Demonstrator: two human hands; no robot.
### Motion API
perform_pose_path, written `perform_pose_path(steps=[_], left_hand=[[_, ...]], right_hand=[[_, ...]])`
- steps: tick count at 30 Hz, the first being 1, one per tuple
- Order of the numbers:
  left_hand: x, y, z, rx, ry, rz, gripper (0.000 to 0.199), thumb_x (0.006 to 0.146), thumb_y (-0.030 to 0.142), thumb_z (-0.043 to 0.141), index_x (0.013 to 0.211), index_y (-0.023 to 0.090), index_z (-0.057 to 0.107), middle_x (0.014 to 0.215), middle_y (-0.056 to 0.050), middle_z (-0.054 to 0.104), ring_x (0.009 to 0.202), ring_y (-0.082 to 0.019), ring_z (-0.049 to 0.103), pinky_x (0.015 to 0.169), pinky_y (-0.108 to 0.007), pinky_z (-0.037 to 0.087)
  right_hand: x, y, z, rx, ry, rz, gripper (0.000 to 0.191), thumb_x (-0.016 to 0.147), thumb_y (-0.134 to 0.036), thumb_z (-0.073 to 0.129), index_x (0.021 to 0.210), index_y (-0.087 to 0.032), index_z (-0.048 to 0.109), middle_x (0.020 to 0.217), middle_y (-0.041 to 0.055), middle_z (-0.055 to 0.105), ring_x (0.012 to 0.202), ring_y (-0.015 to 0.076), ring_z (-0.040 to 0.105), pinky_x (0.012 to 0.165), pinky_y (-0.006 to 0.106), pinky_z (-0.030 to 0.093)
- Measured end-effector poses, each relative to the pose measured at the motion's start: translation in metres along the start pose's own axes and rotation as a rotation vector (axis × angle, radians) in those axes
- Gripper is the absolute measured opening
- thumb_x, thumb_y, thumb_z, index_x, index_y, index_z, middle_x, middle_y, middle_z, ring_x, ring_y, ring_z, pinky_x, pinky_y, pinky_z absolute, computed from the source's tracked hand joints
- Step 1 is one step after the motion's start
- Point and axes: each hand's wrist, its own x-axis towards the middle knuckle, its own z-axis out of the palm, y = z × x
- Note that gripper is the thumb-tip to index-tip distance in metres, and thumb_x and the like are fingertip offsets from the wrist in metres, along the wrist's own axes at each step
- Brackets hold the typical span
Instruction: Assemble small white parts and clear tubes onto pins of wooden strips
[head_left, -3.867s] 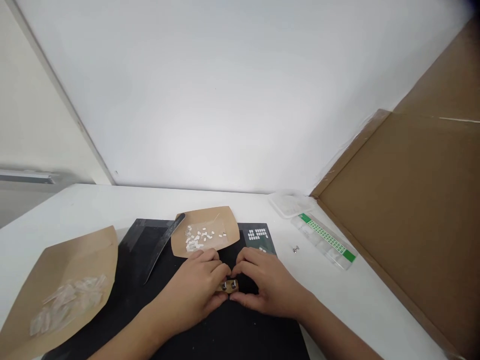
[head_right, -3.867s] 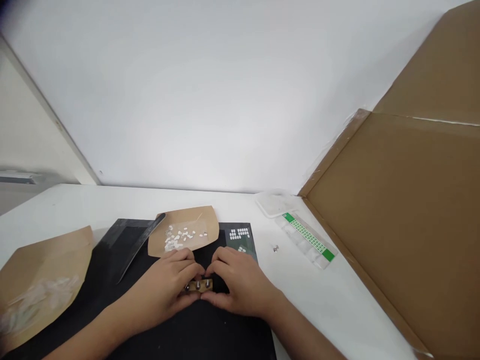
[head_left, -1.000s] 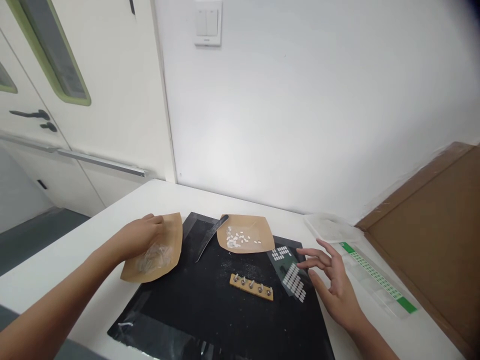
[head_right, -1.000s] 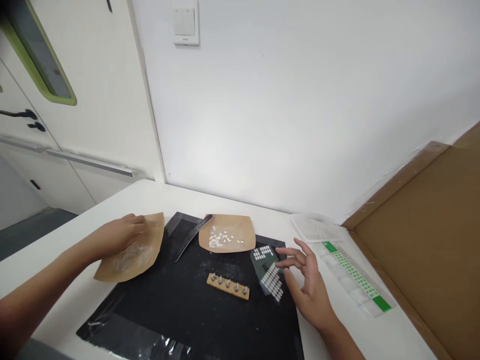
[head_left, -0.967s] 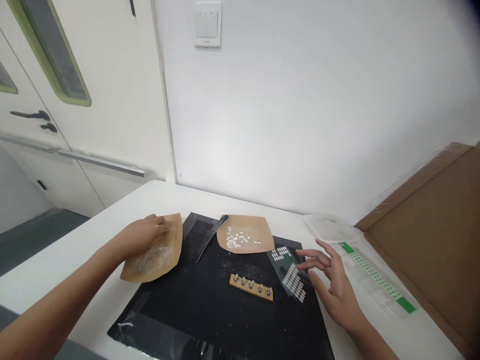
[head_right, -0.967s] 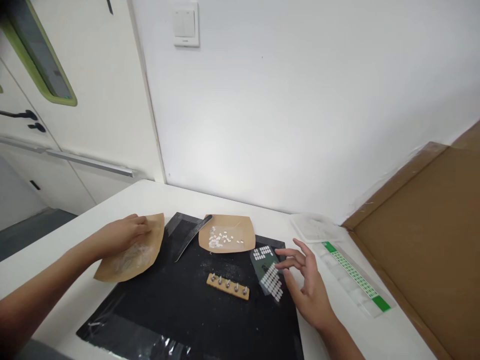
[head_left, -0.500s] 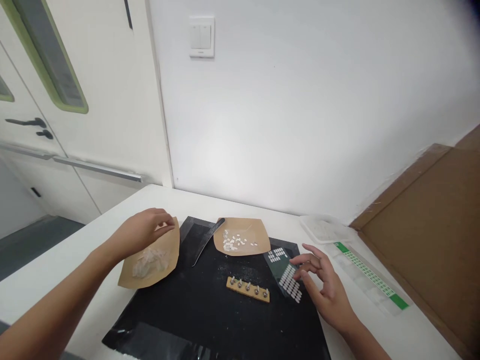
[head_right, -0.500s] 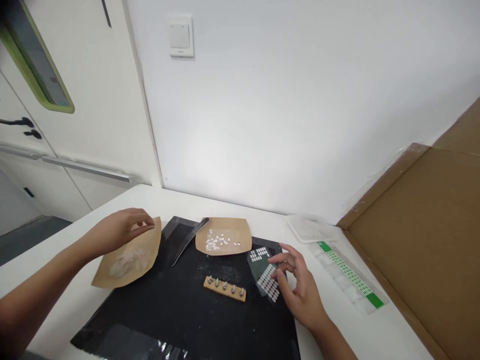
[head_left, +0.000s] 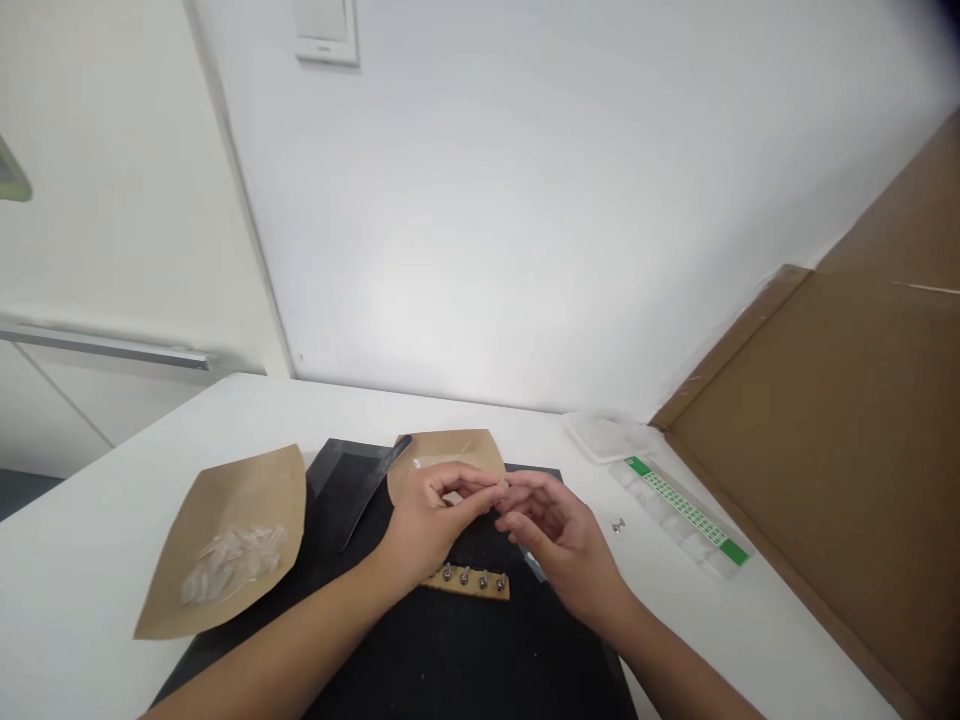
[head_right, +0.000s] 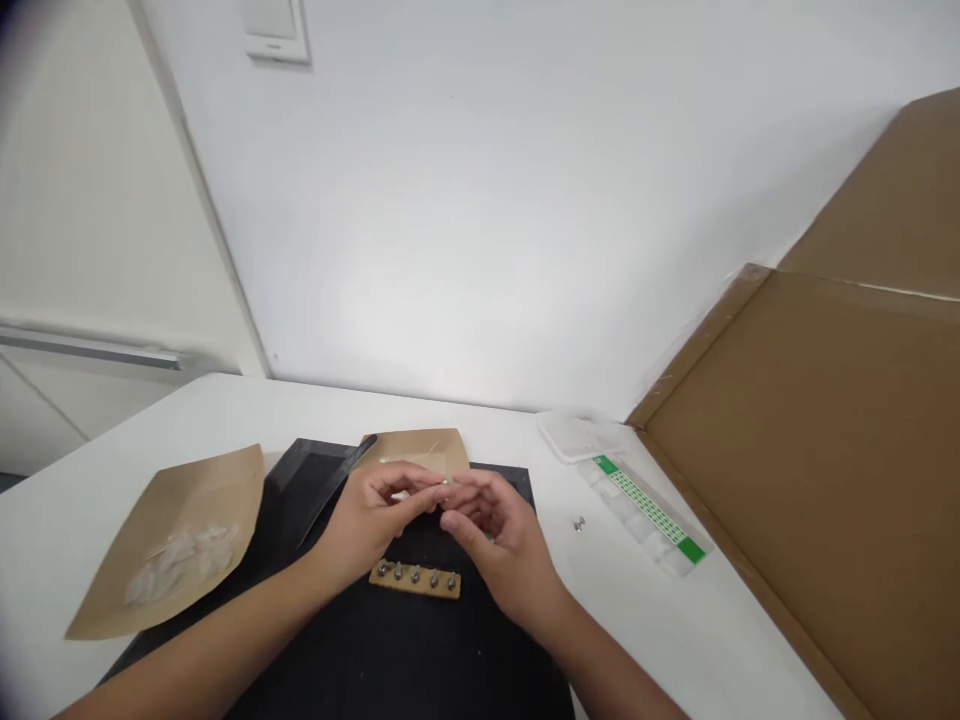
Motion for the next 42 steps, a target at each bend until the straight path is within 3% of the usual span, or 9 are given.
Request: perform_pose_path(steps=[6, 11, 14, 18, 20, 23, 26, 30, 42], left_hand=[[-0.002, -0.006, -0.010, -0.094, 0.063, -0.083, 0.033, 0.087, 0.045, 0.078, 0.097, 0.014, 0.082, 0.074, -0.009, 0.080, 0.067, -0.019, 0.075, 0.045, -0.018, 0.042], [0.005, -0.011, -0.023, -0.024, 0.055, -0.122, 0.040, 0.095, 0.051, 0.068, 0.111, 0.016, 0.080, 0.095, -0.011, 0.083, 0.074, -0.023, 0.080, 0.046, -0.020, 0.042], [0.009, -0.015, -0.036, 0.307, 0.140, 0.051, 0.038, 0.104, 0.047, 0.054, 0.122, 0.020, 0.075, 0.097, -0.007, 0.083, 0.072, -0.020, 0.078, 0.061, -0.025, 0.054], [0.013, -0.018, -0.055, 1.116, 0.328, 0.353, 0.032, 0.107, 0.034, 0.050, 0.114, 0.017, 0.076, 0.101, -0.011, 0.079, 0.092, -0.027, 0.072, 0.085, -0.038, 0.056], [0.013, -0.015, -0.060, 1.440, 0.298, 0.289, 0.033, 0.107, 0.030, 0.049, 0.104, 0.014, 0.078, 0.105, -0.016, 0.075, 0.099, -0.033, 0.068, 0.086, -0.044, 0.055], [0.010, -0.009, -0.062, 1.653, 0.173, -0.047, 0.034, 0.104, 0.014, 0.045, 0.102, 0.009, 0.078, 0.111, -0.021, 0.070, 0.106, -0.037, 0.064, 0.082, -0.043, 0.056], [0.008, -0.006, -0.061, 1.645, 0.083, -0.273, 0.043, 0.096, -0.003, 0.037, 0.104, 0.006, 0.078, 0.110, -0.024, 0.069, 0.110, -0.037, 0.064, 0.076, -0.039, 0.057], [0.008, -0.008, -0.064, 1.588, 0.019, -0.363, 0.046, 0.092, -0.005, 0.037, 0.101, 0.006, 0.080, 0.106, -0.026, 0.069, 0.105, -0.037, 0.067, 0.072, -0.038, 0.057], [0.014, -0.013, -0.089, 1.443, -0.036, -0.335, 0.036, 0.104, 0.032, 0.042, 0.098, 0.011, 0.070, 0.103, -0.022, 0.074, 0.098, -0.036, 0.073, 0.077, -0.042, 0.054]], right_hand=[[0.036, 0.005, 0.012, 0.049, -0.052, 0.095, 0.020, 0.089, -0.040, 0.081, 0.097, -0.021, 0.077, 0.078, 0.0024, 0.076, 0.070, 0.0167, 0.071, 0.062, 0.026, 0.056], [0.057, 0.019, 0.015, -0.053, -0.017, -0.017, 0.017, 0.090, -0.039, 0.079, 0.093, -0.023, 0.080, 0.086, 0.0027, 0.075, 0.068, 0.0165, 0.072, 0.064, 0.029, 0.058], [0.066, 0.016, 0.014, -0.163, -0.016, -0.096, 0.015, 0.094, -0.038, 0.076, 0.094, -0.024, 0.079, 0.086, 0.0026, 0.074, 0.067, 0.0166, 0.073, 0.059, 0.027, 0.055], [0.072, 0.006, 0.006, -0.383, 0.032, -0.227, 0.012, 0.098, -0.032, 0.071, 0.092, -0.025, 0.079, 0.080, 0.0018, 0.072, 0.070, 0.0166, 0.070, 0.058, 0.027, 0.052], [0.072, 0.004, 0.001, -0.469, 0.074, -0.261, 0.012, 0.098, -0.031, 0.070, 0.092, -0.025, 0.079, 0.079, 0.0021, 0.072, 0.073, 0.0172, 0.068, 0.057, 0.027, 0.051], [0.071, 0.006, -0.006, -0.508, 0.130, -0.262, 0.012, 0.097, -0.032, 0.071, 0.095, -0.025, 0.080, 0.084, 0.0031, 0.074, 0.073, 0.0177, 0.069, 0.056, 0.027, 0.052], [0.070, 0.007, -0.009, -0.491, 0.173, -0.240, 0.015, 0.099, -0.036, 0.069, 0.099, -0.025, 0.079, 0.090, 0.0043, 0.076, 0.069, 0.0177, 0.071, 0.058, 0.029, 0.055], [0.060, 0.009, -0.010, -0.525, 0.207, -0.192, 0.019, 0.100, -0.041, 0.067, 0.103, -0.025, 0.077, 0.095, 0.0058, 0.077, 0.071, 0.0201, 0.074, 0.062, 0.032, 0.059], [0.028, 0.035, -0.027, -0.512, 0.296, -0.016, 0.028, 0.103, -0.051, 0.059, 0.105, -0.024, 0.067, 0.087, 0.0050, 0.075, 0.070, 0.0225, 0.072, 0.062, 0.034, 0.056]])
